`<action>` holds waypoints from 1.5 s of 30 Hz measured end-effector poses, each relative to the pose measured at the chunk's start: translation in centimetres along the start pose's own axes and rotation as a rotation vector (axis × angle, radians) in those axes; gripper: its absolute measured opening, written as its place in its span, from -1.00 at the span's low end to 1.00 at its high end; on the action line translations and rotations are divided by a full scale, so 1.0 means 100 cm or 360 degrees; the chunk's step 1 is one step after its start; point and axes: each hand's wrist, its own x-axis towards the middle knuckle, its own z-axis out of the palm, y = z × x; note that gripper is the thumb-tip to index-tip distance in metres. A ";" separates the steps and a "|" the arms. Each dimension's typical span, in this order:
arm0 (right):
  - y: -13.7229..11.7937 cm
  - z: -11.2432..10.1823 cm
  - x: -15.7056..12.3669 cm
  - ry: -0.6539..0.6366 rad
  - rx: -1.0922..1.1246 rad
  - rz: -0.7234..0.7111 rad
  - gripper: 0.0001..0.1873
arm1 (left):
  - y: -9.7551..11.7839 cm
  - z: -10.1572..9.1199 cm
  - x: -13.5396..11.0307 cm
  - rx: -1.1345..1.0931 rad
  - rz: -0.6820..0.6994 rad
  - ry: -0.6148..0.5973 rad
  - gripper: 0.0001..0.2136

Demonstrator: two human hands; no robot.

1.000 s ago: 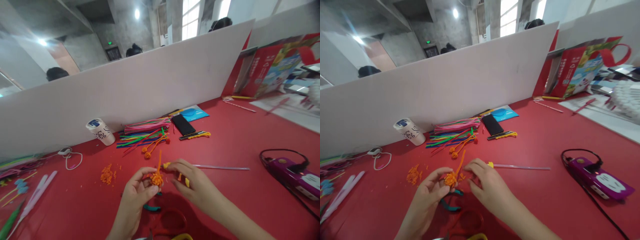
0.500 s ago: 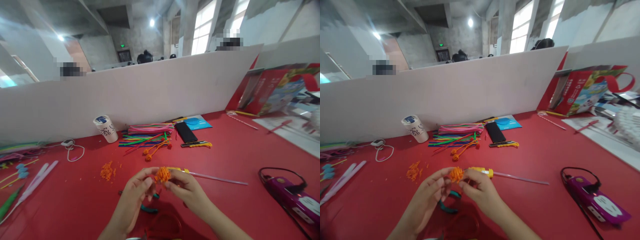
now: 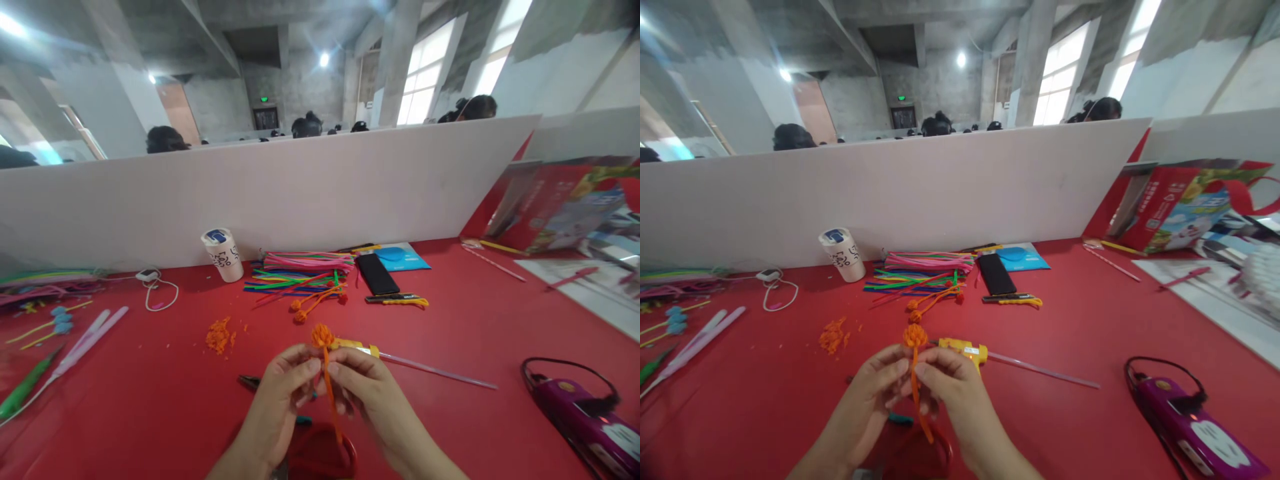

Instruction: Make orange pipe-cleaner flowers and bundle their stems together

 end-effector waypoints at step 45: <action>0.085 0.015 -0.022 -0.0605 -0.2119 -0.0910 -0.87 | 0.004 -0.071 -0.023 -0.0812 -0.0338 0.0679 -0.72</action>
